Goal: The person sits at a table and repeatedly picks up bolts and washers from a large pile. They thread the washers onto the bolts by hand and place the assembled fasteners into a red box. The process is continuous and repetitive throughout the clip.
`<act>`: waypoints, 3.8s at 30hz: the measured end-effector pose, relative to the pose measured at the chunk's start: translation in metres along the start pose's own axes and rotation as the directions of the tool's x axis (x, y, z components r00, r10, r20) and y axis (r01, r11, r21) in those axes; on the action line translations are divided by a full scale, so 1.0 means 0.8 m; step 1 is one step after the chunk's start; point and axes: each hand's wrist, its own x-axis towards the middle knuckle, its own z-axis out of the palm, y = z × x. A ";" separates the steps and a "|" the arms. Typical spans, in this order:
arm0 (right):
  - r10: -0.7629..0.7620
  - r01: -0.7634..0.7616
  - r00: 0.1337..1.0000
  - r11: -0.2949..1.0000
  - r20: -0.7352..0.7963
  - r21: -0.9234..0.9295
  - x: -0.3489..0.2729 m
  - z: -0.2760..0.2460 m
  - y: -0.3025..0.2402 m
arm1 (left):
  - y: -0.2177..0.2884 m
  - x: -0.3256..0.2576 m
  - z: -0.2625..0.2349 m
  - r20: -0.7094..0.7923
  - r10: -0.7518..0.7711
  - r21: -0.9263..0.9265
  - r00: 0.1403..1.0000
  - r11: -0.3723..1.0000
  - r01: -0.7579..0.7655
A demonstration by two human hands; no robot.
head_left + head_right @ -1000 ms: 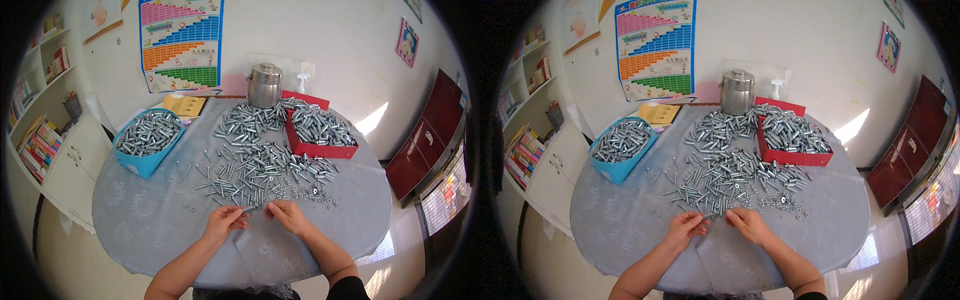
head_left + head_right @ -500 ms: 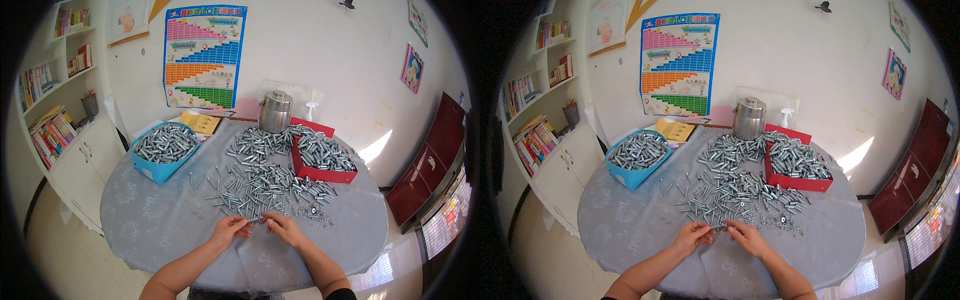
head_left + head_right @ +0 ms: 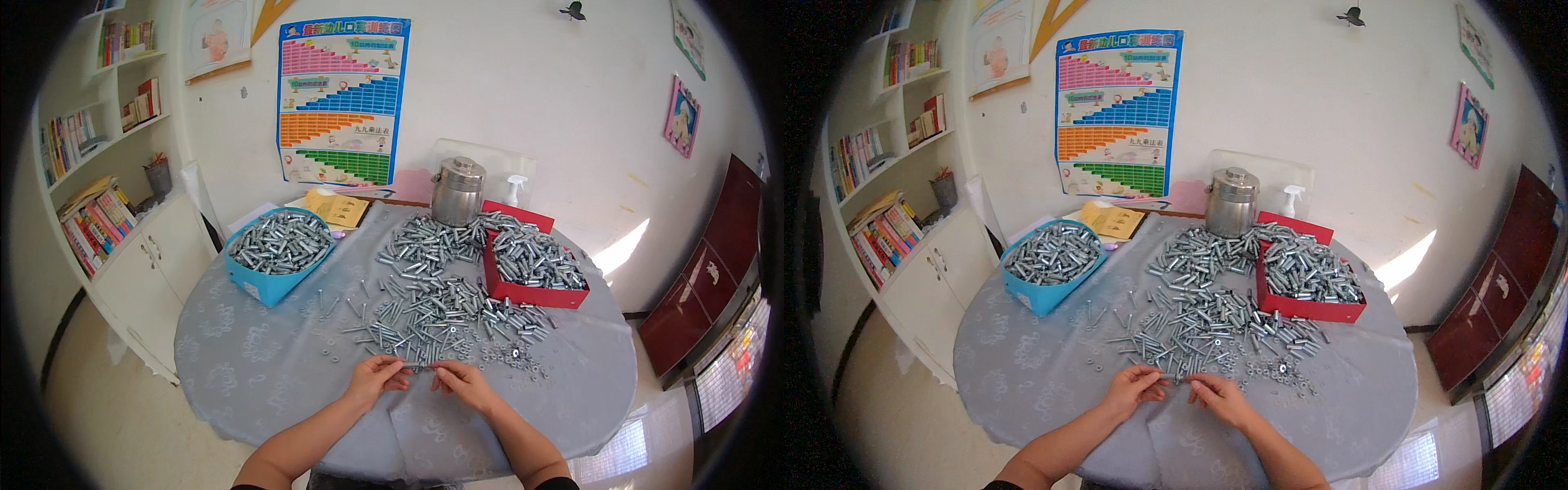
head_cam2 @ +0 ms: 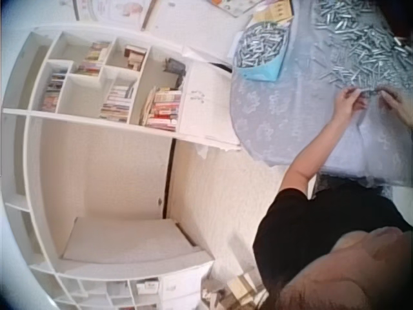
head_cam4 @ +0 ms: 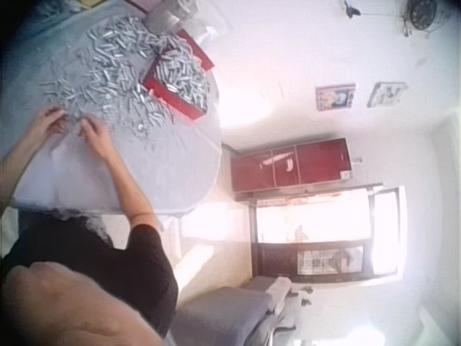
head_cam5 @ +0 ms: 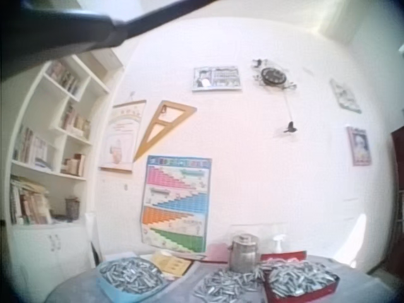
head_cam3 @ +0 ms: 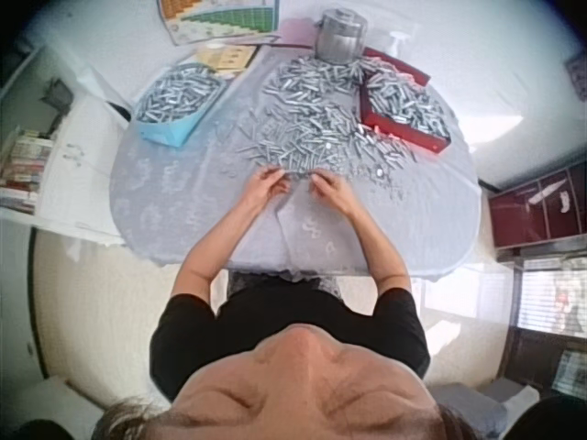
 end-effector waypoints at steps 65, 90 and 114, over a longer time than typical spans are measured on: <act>-0.462 -0.356 0.620 0.555 -0.634 -0.752 0.032 -0.116 0.083 | 0.023 0.029 -0.003 0.127 0.704 0.842 0.699 0.296 -0.451; -0.078 -0.008 0.416 0.996 -0.906 -0.089 0.170 -0.344 0.011 | 0.008 0.023 -0.010 0.058 0.718 0.767 0.694 0.412 -0.491; -0.394 -0.198 0.729 0.661 -0.560 -0.723 0.066 -0.157 0.045 | 0.011 0.015 -0.005 -0.052 0.592 0.669 0.804 0.619 -0.412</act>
